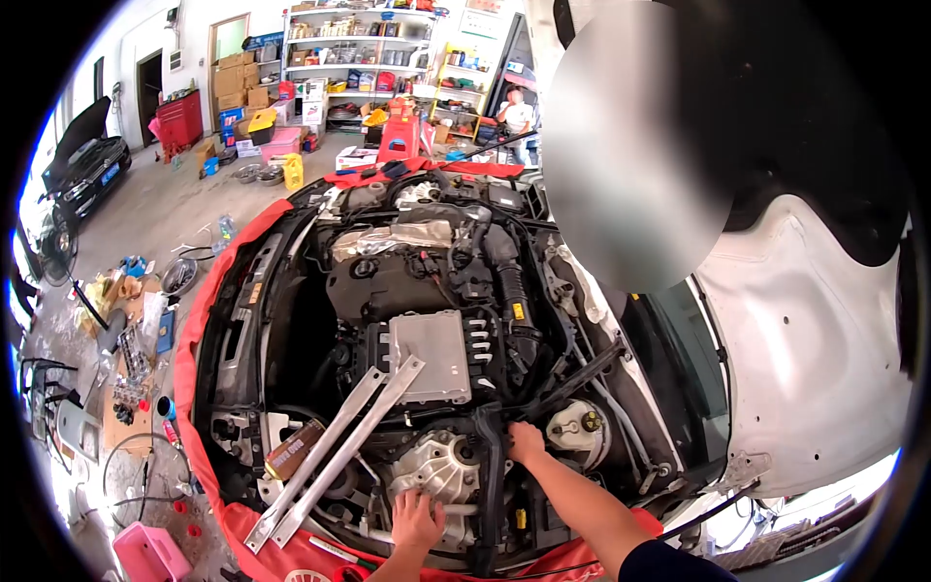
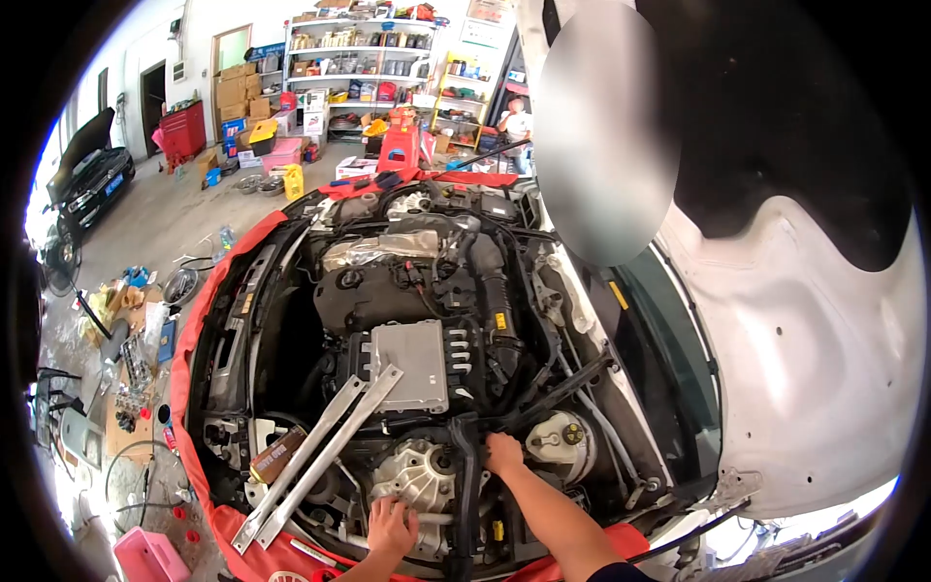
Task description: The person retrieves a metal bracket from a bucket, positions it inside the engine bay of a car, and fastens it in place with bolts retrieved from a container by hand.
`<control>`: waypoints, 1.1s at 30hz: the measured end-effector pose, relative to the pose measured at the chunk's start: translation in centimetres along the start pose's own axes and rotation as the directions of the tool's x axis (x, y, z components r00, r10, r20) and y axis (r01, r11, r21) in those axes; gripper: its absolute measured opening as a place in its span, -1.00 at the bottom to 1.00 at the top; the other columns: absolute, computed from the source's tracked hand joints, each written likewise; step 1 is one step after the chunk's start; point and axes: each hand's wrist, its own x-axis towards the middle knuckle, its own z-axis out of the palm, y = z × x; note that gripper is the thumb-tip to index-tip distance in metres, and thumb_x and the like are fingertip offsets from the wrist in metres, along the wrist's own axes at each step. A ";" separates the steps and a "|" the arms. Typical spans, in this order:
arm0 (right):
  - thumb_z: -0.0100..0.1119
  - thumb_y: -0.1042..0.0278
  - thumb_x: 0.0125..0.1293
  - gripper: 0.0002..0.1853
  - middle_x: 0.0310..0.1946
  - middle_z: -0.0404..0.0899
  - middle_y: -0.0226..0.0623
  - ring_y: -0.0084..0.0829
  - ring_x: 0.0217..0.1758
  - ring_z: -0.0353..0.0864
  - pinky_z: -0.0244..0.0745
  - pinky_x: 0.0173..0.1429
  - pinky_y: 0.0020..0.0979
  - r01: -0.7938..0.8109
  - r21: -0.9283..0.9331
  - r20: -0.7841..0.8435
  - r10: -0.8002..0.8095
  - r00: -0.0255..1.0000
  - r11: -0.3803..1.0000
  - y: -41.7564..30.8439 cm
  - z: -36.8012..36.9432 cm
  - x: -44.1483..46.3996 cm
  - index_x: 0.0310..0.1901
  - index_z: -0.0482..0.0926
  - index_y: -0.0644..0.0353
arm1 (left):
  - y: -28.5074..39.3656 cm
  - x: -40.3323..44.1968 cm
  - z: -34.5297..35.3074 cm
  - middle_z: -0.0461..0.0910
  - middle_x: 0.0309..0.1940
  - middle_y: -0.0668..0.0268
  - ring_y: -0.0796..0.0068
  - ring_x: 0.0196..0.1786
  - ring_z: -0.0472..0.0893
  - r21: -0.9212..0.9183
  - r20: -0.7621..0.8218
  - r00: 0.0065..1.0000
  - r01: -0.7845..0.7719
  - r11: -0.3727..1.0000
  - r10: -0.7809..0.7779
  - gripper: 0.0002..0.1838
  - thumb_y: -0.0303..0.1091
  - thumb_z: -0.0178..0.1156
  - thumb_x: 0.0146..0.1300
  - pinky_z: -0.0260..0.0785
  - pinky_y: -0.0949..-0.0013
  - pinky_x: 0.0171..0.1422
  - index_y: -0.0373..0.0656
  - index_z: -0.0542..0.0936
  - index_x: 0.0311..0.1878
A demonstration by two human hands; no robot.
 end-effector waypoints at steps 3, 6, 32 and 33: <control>0.33 0.35 -0.07 -0.76 -0.26 0.60 0.00 -0.01 -0.13 0.63 0.56 -0.07 -0.08 0.007 0.011 -0.029 -0.007 1.000 1.000 0.0 -0.1 0.2 -0.31 0.60 0.17 | -0.3 0.4 0.3 0.49 -0.09 0.11 -0.01 0.09 0.42 -0.013 0.005 1.000 -0.018 1.000 0.018 -0.73 -0.18 0.18 0.16 0.35 0.03 0.10 -0.19 0.60 -0.23; 0.32 0.39 -0.09 -0.77 -0.28 0.60 -0.02 0.00 -0.15 0.62 0.55 -0.11 -0.08 -0.004 -0.013 -0.018 0.003 1.000 1.000 -0.1 -0.1 0.8 -0.31 0.61 0.14 | -0.2 0.6 0.0 0.50 -0.10 0.10 -0.02 0.09 0.42 -0.014 0.038 0.999 0.000 1.000 0.000 -0.72 -0.18 0.18 0.15 0.35 0.02 0.12 -0.20 0.59 -0.23; 0.33 0.32 0.00 -0.73 -0.22 0.63 -0.07 -0.07 -0.12 0.65 0.58 -0.07 -0.13 -0.049 -0.022 0.047 0.050 0.998 0.999 -0.3 -0.1 -0.1 -0.22 0.64 0.19 | 0.4 0.5 -0.7 0.48 -0.05 0.10 0.00 0.08 0.43 -0.012 -0.007 1.000 0.000 1.000 0.000 -0.73 -0.17 0.20 0.14 0.35 0.02 0.12 -0.20 0.59 -0.28; 0.32 0.31 0.01 -0.73 -0.22 0.63 -0.07 -0.07 -0.12 0.65 0.58 -0.07 -0.13 -0.025 -0.014 0.045 0.026 0.999 1.000 -0.2 -0.1 -0.1 -0.23 0.64 0.19 | 0.4 0.5 -0.6 0.49 -0.05 0.10 0.00 0.08 0.43 -0.014 -0.015 1.000 -0.003 1.000 0.003 -0.73 -0.17 0.20 0.14 0.35 0.03 0.12 -0.21 0.59 -0.28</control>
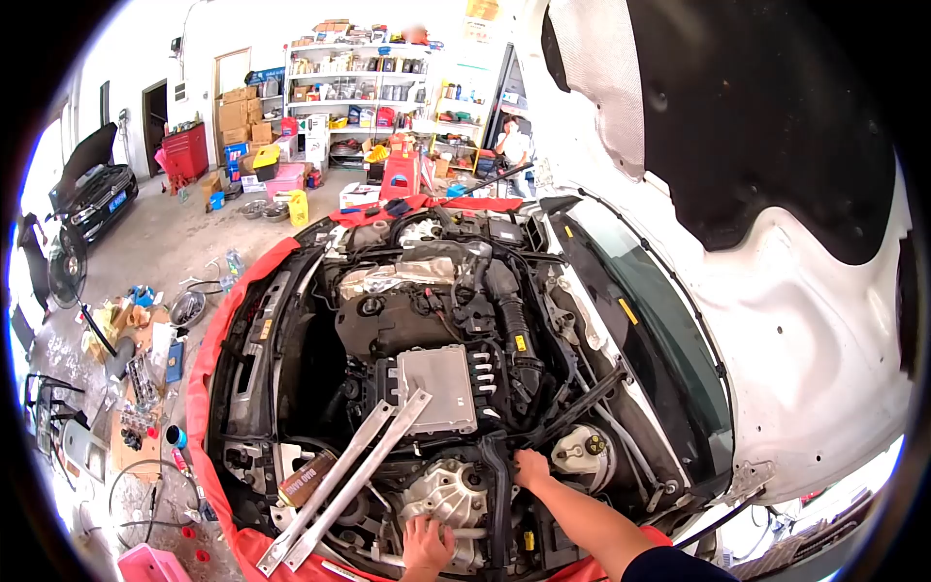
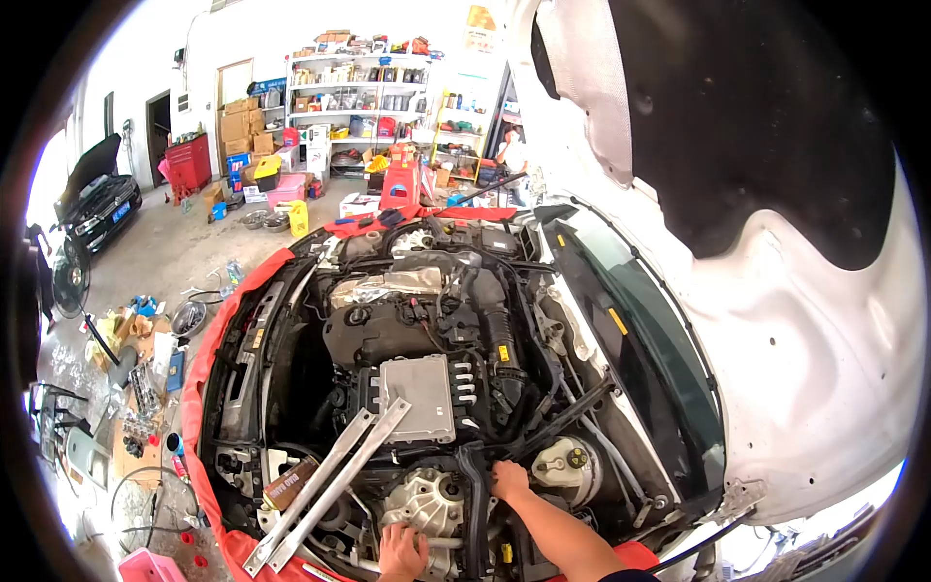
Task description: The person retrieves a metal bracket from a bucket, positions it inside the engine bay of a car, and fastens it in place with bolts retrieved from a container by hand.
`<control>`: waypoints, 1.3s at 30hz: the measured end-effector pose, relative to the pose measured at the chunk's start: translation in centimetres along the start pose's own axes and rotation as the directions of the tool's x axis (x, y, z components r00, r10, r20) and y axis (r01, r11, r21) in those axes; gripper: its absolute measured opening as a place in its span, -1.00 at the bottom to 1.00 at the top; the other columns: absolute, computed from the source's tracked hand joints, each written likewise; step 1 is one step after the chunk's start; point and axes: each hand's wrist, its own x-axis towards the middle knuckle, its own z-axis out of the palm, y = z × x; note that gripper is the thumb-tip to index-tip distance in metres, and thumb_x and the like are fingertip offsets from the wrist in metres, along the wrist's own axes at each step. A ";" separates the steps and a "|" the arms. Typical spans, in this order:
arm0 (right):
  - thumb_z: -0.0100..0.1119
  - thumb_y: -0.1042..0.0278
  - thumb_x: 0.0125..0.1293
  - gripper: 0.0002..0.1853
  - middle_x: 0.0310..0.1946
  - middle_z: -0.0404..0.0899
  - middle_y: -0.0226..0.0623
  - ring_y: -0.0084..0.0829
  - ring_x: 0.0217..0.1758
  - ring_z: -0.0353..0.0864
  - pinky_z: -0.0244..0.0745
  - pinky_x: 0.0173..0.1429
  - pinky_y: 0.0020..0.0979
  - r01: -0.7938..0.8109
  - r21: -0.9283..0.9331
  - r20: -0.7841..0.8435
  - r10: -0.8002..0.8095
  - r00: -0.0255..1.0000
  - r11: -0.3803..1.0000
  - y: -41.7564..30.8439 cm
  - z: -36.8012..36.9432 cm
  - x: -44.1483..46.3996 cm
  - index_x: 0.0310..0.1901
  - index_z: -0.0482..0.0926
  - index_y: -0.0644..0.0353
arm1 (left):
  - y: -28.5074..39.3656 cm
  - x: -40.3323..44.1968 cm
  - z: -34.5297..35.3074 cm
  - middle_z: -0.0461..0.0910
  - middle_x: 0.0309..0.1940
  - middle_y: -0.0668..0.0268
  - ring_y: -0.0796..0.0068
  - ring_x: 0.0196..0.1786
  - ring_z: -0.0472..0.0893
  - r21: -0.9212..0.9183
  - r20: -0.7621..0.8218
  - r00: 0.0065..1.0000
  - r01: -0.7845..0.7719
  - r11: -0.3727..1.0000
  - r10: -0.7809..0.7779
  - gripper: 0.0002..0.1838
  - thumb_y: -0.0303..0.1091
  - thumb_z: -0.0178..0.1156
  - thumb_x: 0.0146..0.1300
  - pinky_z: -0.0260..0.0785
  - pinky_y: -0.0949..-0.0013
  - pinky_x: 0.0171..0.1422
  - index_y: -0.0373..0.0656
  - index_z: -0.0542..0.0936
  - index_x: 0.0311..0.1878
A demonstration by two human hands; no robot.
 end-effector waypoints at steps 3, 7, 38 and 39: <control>0.28 0.30 0.04 -0.77 -0.22 0.62 -0.05 -0.07 -0.12 0.64 0.57 -0.06 -0.13 0.026 -0.012 0.026 -0.026 0.999 1.000 -0.3 -0.6 0.1 -0.27 0.63 0.21 | 0.1 0.1 -0.1 0.49 -0.05 0.11 0.01 0.09 0.43 -0.003 0.004 1.000 0.013 1.000 -0.013 -0.73 -0.17 0.20 0.14 0.36 0.03 0.11 -0.21 0.59 -0.28; 0.33 0.31 -0.02 -0.78 -0.22 0.62 -0.04 -0.06 -0.11 0.63 0.56 -0.05 -0.13 -0.012 0.000 0.028 0.012 1.000 1.000 -0.4 -0.6 -0.2 -0.31 0.65 0.21 | 0.3 0.2 -0.3 0.49 -0.05 0.11 0.01 0.09 0.42 -0.003 0.010 1.000 0.010 1.000 -0.010 -0.73 -0.17 0.20 0.15 0.36 0.04 0.12 -0.21 0.60 -0.27; 0.41 0.39 -0.15 -0.78 -0.30 0.63 -0.07 -0.06 -0.15 0.64 0.57 -0.10 -0.15 -0.020 0.044 -0.084 0.023 0.996 0.999 -0.1 0.5 0.3 -0.39 0.63 0.18 | -0.9 -0.3 1.4 0.48 -0.06 0.13 0.02 0.10 0.41 0.010 0.029 1.000 0.004 1.000 -0.005 -0.74 -0.17 0.19 0.15 0.35 0.05 0.13 -0.18 0.61 -0.26; 0.41 0.39 -0.15 -0.78 -0.32 0.63 -0.09 -0.07 -0.16 0.65 0.57 -0.11 -0.15 -0.021 0.051 -0.108 0.026 0.994 0.998 -0.1 0.5 0.2 -0.40 0.63 0.19 | -0.9 -0.4 1.4 0.48 -0.06 0.13 0.02 0.10 0.41 0.012 0.029 1.000 0.007 1.000 -0.007 -0.74 -0.17 0.19 0.15 0.35 0.05 0.13 -0.18 0.61 -0.26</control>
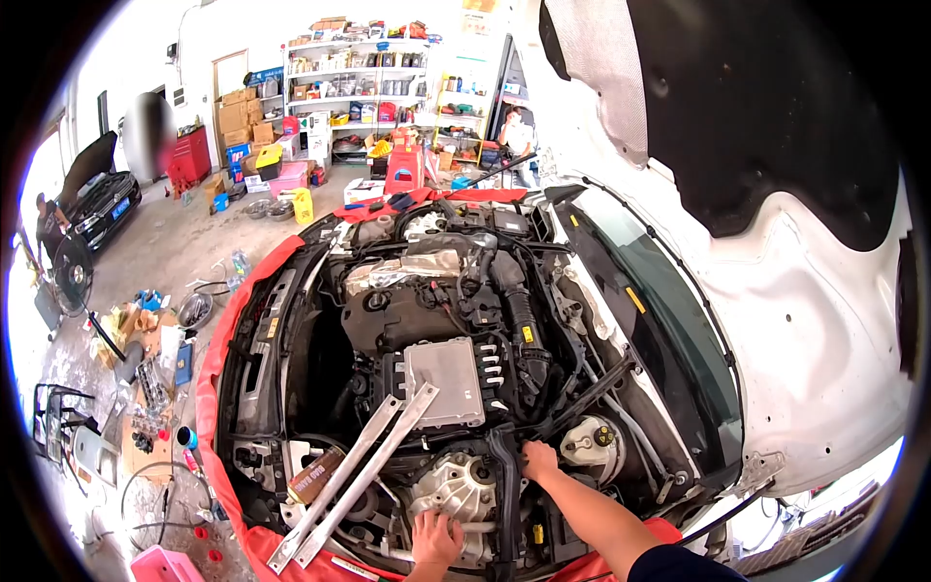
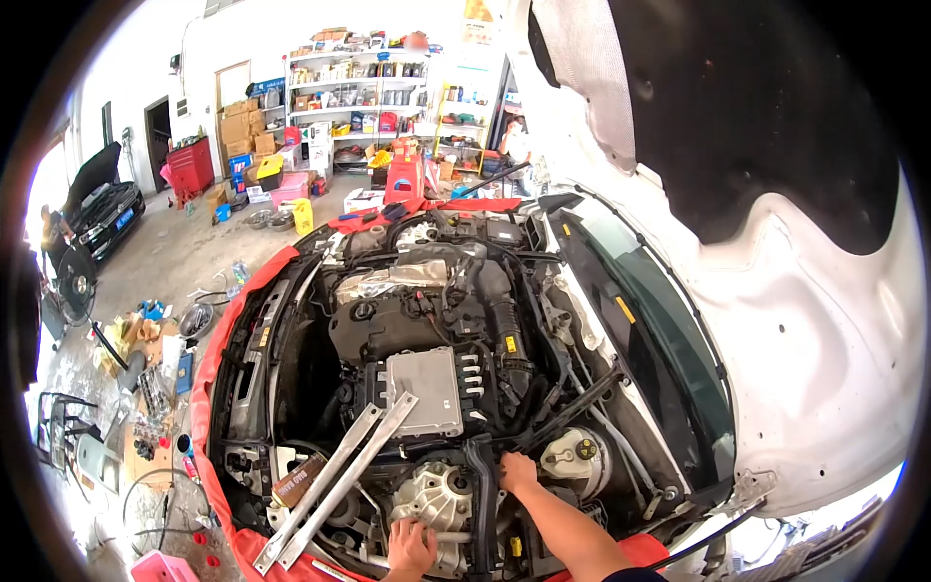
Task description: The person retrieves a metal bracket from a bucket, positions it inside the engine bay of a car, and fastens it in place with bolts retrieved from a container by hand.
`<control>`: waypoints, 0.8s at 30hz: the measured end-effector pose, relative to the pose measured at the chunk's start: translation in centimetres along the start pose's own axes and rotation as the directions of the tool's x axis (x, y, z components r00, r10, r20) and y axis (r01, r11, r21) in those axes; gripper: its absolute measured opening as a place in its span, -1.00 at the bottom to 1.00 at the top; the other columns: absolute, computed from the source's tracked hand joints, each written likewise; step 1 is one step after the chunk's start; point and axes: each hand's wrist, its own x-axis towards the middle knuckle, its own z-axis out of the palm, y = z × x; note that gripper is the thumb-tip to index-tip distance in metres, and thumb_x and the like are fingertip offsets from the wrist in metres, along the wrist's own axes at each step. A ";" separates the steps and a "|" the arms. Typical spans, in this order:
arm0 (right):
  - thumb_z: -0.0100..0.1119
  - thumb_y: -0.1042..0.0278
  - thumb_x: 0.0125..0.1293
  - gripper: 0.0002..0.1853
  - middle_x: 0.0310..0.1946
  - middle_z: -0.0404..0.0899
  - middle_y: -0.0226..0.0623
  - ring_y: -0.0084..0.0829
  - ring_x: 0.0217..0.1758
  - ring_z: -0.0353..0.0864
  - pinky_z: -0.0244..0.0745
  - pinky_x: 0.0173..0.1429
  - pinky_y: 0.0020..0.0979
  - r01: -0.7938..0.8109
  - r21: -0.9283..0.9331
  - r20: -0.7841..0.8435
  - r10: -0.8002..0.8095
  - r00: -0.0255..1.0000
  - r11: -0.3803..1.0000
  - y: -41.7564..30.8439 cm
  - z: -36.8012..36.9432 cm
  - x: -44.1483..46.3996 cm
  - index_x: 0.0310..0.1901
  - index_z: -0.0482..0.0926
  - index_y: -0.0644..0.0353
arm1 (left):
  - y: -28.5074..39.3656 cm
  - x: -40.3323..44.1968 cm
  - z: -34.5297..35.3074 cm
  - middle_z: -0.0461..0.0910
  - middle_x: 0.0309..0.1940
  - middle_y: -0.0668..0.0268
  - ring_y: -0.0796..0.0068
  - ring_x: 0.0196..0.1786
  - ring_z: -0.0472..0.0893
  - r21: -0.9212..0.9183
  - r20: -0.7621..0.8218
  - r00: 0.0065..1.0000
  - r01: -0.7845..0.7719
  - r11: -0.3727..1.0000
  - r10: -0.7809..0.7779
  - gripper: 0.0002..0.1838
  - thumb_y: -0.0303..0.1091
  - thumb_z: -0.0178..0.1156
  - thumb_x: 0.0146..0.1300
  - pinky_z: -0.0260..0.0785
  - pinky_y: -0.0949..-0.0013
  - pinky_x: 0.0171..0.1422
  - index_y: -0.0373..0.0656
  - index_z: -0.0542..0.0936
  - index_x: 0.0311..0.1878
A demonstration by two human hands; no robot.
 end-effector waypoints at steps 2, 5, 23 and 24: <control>0.38 0.35 -0.10 -0.77 -0.29 0.63 -0.07 -0.06 -0.15 0.65 0.57 -0.09 -0.14 0.016 -0.019 0.049 -0.015 0.999 1.000 0.1 -0.3 0.2 -0.35 0.64 0.19 | 0.1 0.0 -0.1 0.48 -0.06 0.14 0.02 0.09 0.41 0.001 -0.017 1.000 -0.013 1.000 0.013 -0.74 -0.17 0.20 0.15 0.36 0.05 0.13 -0.17 0.61 -0.26; 0.34 0.29 -0.04 -0.73 -0.24 0.62 -0.05 -0.04 -0.12 0.64 0.57 -0.06 -0.13 0.035 -0.032 0.122 -0.031 0.992 0.999 0.3 -0.5 0.3 -0.27 0.64 0.18 | 0.3 0.1 -0.3 0.48 -0.07 0.14 0.02 0.08 0.42 -0.007 -0.019 1.000 -0.011 1.000 0.011 -0.74 -0.17 0.20 0.15 0.36 0.05 0.12 -0.17 0.61 -0.27; 0.25 0.13 0.09 -0.67 -0.20 0.62 -0.11 -0.06 -0.11 0.62 0.54 0.01 -0.18 0.135 -0.043 -0.068 -0.137 0.988 0.990 9.1 10.6 7.8 -0.15 0.60 0.13 | -2.5 0.1 4.2 0.48 -0.22 0.09 0.03 -0.08 0.49 -0.050 0.057 0.997 -0.046 0.998 0.049 -0.77 -0.17 0.19 0.12 0.43 0.07 -0.04 -0.16 0.53 -0.34; 0.12 0.08 0.21 -0.62 -0.14 0.62 -0.14 -0.14 -0.07 0.62 0.52 0.02 -0.22 0.288 -0.028 -0.110 -0.290 0.951 0.957 9.5 10.8 7.5 -0.06 0.57 0.15 | 0.4 -0.2 1.4 0.35 0.25 -0.03 -0.14 0.27 0.31 0.015 0.369 0.918 0.148 0.989 -0.143 -0.62 -0.17 0.03 0.33 0.21 -0.05 0.32 -0.21 0.52 0.08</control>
